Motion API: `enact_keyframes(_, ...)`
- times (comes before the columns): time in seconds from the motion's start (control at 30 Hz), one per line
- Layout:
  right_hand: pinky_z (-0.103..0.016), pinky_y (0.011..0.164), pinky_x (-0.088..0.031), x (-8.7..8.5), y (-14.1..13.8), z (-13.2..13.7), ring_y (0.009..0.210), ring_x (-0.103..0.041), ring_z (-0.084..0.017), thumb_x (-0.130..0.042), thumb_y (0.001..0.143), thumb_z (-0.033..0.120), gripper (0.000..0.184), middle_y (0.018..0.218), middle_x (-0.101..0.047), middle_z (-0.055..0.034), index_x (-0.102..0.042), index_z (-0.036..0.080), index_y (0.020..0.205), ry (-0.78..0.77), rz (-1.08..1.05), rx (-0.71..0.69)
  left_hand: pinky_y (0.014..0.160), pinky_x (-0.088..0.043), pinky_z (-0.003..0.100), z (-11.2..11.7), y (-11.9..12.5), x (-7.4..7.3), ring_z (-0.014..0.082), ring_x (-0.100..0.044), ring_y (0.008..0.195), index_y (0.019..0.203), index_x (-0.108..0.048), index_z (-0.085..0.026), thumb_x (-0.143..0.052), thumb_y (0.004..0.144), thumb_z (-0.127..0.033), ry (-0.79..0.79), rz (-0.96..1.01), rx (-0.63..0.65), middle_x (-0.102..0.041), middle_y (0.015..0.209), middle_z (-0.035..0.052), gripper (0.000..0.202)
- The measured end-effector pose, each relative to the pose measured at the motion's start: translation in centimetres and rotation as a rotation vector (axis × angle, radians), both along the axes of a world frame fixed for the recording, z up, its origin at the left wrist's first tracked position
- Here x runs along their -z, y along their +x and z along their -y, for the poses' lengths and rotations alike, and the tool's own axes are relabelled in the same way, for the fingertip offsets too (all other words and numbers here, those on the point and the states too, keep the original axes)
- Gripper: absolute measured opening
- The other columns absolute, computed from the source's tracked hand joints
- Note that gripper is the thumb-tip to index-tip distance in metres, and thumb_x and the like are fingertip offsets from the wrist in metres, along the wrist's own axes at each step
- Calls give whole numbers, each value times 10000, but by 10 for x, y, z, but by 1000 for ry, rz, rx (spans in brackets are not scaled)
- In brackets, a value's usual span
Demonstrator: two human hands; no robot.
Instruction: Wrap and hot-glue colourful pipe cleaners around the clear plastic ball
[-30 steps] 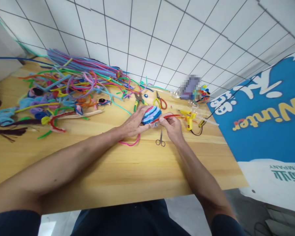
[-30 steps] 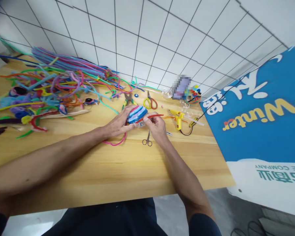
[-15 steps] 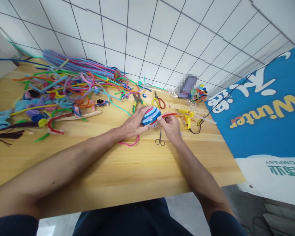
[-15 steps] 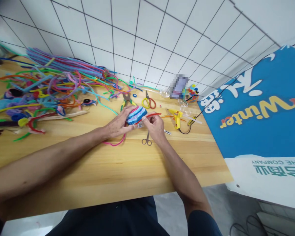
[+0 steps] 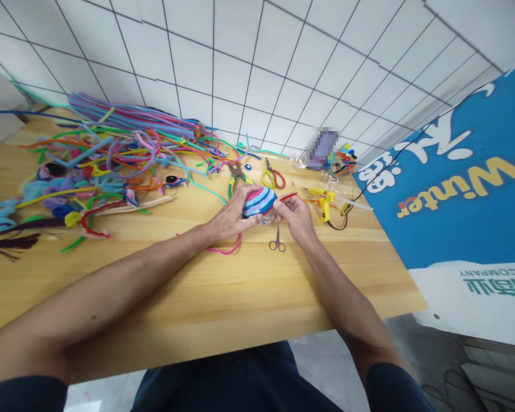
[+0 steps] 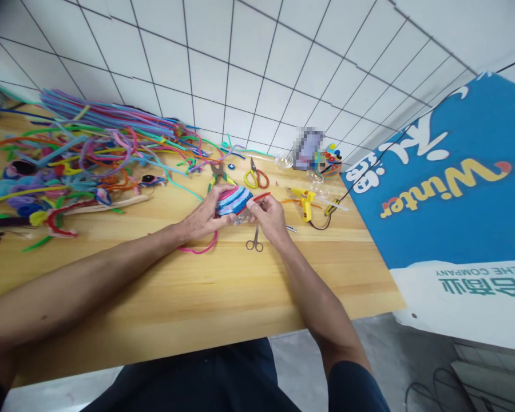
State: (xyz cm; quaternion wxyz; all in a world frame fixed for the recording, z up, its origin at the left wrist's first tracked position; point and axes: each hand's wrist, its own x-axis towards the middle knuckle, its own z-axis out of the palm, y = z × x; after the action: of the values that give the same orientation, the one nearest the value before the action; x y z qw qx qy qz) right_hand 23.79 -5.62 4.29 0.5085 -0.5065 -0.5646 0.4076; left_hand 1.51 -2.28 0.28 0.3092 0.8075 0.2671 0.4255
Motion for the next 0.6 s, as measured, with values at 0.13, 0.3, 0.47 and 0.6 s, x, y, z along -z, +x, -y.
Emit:
enact_keyframes(0.13, -309, 559, -547, 5, -1, 1, 521, -559, -137, -929, 733, 697, 532, 609, -631, 65, -654, 252, 830, -17, -31, 12, 1290, -474, 577, 0, -1, 1, 363, -548, 1500, 1563, -399, -234, -706, 960, -423, -14, 10, 23, -530, 1569, 175, 703)
enact_keyframes(0.3, -294, 544, -520, 9, -2, 2, 541, -565, -128, -925, 738, 695, 531, 683, -663, 50, -650, 253, 840, 3, -28, 2, 1237, -514, 573, 3, 2, 0, 357, -598, 1422, 1501, -421, -247, -741, 945, -492, -87, 55, -27, -555, 1519, 167, 687)
enact_keyframes(0.47, -294, 556, -520, 7, -1, 3, 532, -558, -119, -913, 769, 677, 505, 689, -657, 56, -664, 252, 879, 9, -48, -41, 1199, -543, 544, 2, 4, -1, 342, -616, 1370, 1446, -436, -234, -740, 944, -515, -139, 56, -46, -566, 1464, 154, 651)
enact_keyframes(0.6, -285, 534, -503, 6, -3, 5, 498, -525, -111, -899, 791, 665, 486, 648, -616, 77, -655, 256, 888, -3, -62, -49, 1221, -526, 532, -1, 1, -3, 340, -608, 1379, 1441, -435, -230, -744, 937, -530, -135, 52, -5, -561, 1463, 155, 664)
